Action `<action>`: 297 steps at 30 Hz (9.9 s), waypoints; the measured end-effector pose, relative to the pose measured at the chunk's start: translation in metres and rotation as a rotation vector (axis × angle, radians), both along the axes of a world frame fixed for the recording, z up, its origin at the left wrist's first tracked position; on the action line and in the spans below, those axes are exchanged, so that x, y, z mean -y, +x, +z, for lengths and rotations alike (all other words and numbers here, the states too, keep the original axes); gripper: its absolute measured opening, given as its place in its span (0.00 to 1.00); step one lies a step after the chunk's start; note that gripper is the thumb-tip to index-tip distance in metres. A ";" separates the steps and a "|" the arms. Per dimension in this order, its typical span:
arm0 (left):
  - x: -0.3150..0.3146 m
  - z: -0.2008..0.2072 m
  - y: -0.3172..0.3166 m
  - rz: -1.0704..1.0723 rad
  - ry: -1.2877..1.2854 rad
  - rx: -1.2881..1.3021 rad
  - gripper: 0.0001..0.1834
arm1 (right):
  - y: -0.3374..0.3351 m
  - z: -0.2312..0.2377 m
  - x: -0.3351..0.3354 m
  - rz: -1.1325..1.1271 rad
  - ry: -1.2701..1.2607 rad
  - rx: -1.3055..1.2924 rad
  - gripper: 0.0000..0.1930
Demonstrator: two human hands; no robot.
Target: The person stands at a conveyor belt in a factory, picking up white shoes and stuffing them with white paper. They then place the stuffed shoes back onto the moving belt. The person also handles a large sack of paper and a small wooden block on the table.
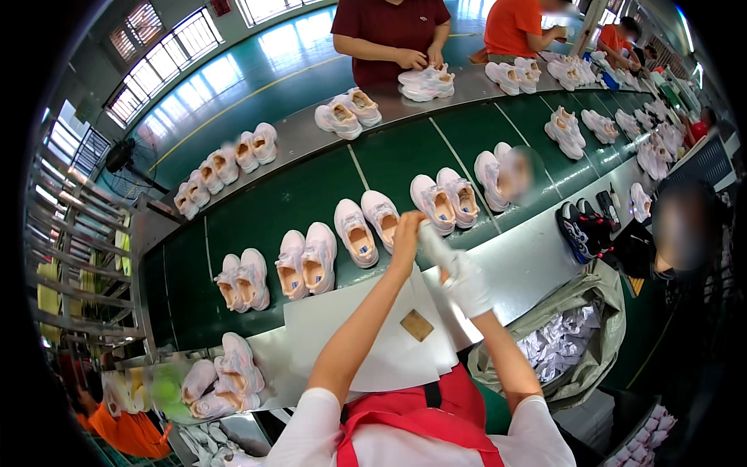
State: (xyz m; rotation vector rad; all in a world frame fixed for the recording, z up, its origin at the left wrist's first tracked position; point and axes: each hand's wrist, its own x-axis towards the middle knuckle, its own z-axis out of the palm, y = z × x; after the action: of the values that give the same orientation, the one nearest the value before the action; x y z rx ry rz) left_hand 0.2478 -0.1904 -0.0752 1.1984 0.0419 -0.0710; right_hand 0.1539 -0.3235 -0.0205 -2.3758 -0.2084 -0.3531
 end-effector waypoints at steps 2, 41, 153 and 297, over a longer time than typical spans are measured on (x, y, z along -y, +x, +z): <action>0.016 -0.043 0.044 0.083 0.398 0.229 0.21 | 0.030 0.009 0.025 -0.138 -0.215 -0.226 0.15; 0.031 -0.068 0.133 -0.018 1.209 0.335 0.15 | 0.203 -0.089 -0.007 -0.043 -0.193 -0.148 0.17; 0.370 0.060 -0.188 -0.929 -0.432 -0.990 0.18 | -0.348 -0.298 0.288 -0.970 2.022 0.407 0.23; -0.064 0.156 -0.221 -0.936 1.219 0.958 0.09 | -0.154 0.030 0.116 -0.232 0.538 -0.799 0.14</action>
State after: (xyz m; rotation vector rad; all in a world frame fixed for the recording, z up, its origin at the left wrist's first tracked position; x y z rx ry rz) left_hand 0.0272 -0.1266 0.0807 2.2491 -1.5128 -0.3094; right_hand -0.0001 -0.4392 0.0091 -1.8303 0.4784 0.4038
